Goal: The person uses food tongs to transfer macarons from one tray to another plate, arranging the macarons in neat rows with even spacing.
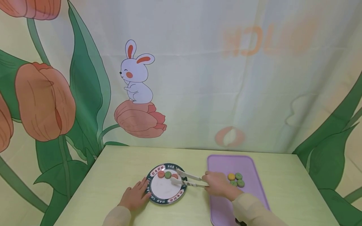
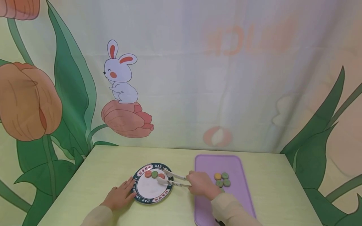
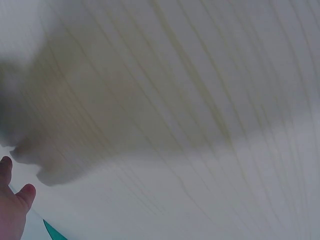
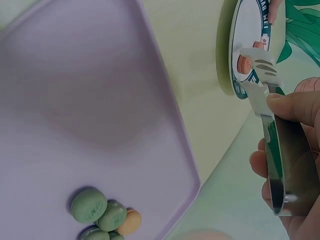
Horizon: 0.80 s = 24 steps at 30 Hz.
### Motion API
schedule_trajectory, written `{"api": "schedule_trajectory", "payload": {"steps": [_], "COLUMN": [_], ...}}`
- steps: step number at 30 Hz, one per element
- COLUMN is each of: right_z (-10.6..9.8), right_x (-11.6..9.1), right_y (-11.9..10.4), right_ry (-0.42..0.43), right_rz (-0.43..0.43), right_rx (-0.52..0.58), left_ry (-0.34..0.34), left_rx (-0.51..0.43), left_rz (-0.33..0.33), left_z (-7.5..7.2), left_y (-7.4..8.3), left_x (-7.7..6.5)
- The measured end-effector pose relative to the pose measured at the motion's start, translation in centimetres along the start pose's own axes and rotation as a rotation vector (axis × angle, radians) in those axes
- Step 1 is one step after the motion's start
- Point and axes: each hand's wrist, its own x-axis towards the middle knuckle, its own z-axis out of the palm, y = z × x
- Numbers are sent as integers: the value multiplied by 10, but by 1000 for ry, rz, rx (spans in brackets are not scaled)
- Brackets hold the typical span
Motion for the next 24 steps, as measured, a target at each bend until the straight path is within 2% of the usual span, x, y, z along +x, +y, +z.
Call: {"api": "schedule_trajectory", "payload": {"steps": [13,18,24], "right_z": [-14,-15,-14], "right_x": [-11,-17,-26], "right_y": [4,9,18], "right_ry": [10,21,60], "right_rz": [-15,-3,-43], "right_rx": [-4,-25,-33], "left_ry": [13,20,15], "left_rx": [13,17,10], "left_rz": [6,12,2], "left_z": [2,2,2], "left_y": [0,0,0], "left_x": [0,0,0]}}
